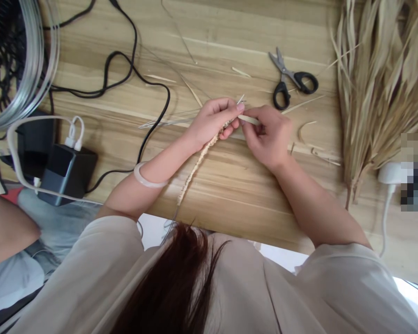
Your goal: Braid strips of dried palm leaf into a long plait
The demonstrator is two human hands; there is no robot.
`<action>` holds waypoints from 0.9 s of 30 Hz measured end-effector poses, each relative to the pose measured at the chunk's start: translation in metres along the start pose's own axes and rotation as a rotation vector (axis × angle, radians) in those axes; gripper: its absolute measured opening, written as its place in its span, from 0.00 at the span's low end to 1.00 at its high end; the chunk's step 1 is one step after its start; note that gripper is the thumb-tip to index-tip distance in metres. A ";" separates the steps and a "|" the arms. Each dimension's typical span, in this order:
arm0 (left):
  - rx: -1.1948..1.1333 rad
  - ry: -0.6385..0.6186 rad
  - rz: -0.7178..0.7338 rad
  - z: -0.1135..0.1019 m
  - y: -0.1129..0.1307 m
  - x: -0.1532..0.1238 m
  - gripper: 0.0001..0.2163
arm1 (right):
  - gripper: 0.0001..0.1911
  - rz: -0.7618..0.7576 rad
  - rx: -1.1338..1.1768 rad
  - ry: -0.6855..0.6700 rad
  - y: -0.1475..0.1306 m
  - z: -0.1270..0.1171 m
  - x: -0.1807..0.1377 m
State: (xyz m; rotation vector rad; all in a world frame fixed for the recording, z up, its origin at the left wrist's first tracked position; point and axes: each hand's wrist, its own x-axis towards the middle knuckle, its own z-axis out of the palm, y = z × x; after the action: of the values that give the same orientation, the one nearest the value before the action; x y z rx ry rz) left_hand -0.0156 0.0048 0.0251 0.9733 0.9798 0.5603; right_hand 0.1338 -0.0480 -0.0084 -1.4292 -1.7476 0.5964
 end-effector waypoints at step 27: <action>0.014 0.047 0.001 0.003 -0.005 -0.002 0.13 | 0.07 0.032 0.110 0.043 0.002 0.003 0.001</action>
State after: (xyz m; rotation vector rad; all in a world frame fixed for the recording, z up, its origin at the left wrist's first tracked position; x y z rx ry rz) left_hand -0.0135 -0.0001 0.0223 0.9772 1.0266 0.5797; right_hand 0.1323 -0.0466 -0.0111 -1.3865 -1.6361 0.6641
